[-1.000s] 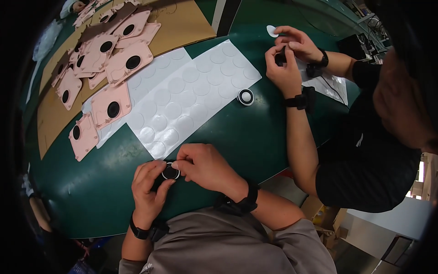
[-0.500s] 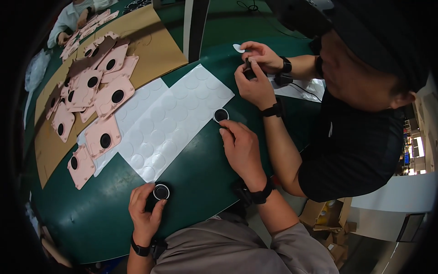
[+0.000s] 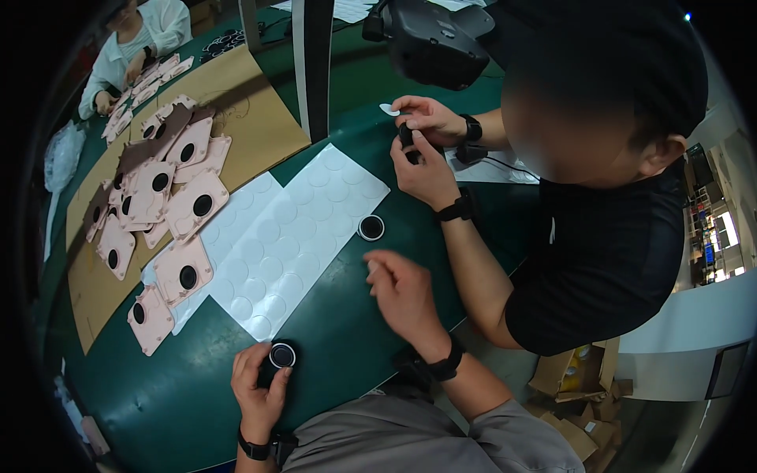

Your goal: The person peels a white ring from a sheet, presses it onto a black circular component, and sets the assembled piece onto the table, repeating the process several times.

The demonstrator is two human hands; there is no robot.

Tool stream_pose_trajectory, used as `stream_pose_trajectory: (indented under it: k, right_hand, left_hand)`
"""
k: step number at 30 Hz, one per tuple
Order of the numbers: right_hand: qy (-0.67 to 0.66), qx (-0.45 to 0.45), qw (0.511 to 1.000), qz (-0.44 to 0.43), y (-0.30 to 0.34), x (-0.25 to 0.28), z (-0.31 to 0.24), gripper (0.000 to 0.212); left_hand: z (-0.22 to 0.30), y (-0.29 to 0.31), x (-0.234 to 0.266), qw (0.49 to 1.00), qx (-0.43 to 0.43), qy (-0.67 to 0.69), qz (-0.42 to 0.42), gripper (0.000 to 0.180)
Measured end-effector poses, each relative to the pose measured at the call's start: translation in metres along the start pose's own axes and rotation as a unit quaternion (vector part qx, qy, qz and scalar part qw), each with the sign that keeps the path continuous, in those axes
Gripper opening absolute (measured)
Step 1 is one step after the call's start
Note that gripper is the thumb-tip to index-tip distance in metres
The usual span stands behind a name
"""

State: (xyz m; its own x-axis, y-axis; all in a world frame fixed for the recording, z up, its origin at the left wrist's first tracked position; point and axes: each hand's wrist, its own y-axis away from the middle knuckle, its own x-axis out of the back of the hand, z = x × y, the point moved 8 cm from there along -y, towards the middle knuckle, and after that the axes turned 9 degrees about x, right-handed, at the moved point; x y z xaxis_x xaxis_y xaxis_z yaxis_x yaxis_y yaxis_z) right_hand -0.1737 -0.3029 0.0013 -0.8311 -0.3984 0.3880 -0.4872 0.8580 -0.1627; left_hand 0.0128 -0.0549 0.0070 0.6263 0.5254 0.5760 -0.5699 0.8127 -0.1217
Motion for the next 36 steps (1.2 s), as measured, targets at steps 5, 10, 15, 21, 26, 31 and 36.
stream_pose_trajectory:
  k: [5, 10, 15, 21, 26, 31, 36]
  right_hand:
    - [0.089, 0.071, 0.989, -0.090, 0.016, -0.025, -0.014, 0.017]
    - [0.029, 0.027, 0.985, -0.171, 0.032, -0.050, -0.043, 0.016]
    - [-0.042, 0.134, 0.961, -0.239, 0.048, -0.092, -0.075, 0.015]
    - [0.056, 0.084, 0.994, -0.038, -0.049, -0.013, -0.055, 0.014]
    - [0.349, 0.167, 0.910, 0.149, -0.155, 0.071, -0.066, 0.021]
    - [0.397, -0.009, 0.917, 0.040, -0.203, 0.049, -0.018, 0.024]
    - [0.234, 0.086, 0.968, 0.002, -0.218, 0.067, -0.004, 0.021]
  left_hand:
    - [-0.005, -0.002, 0.006, 0.999, 0.006, -0.025, 0.027, 0.047]
    - [0.003, -0.016, 0.005, 1.000, -0.006, -0.008, 0.019, 0.049]
    - [0.003, -0.010, 0.004, 1.000, -0.023, 0.004, 0.014, 0.053]
    - [0.000, 0.002, 0.008, 0.999, -0.030, -0.018, 0.022, 0.056]
    - [0.003, -0.001, 0.003, 1.000, -0.002, -0.007, 0.004, 0.055]
    - [-0.002, -0.007, -0.001, 1.000, -0.006, -0.002, 0.002, 0.052]
    - [0.001, -0.007, 0.003, 1.000, -0.009, -0.003, 0.000, 0.051]
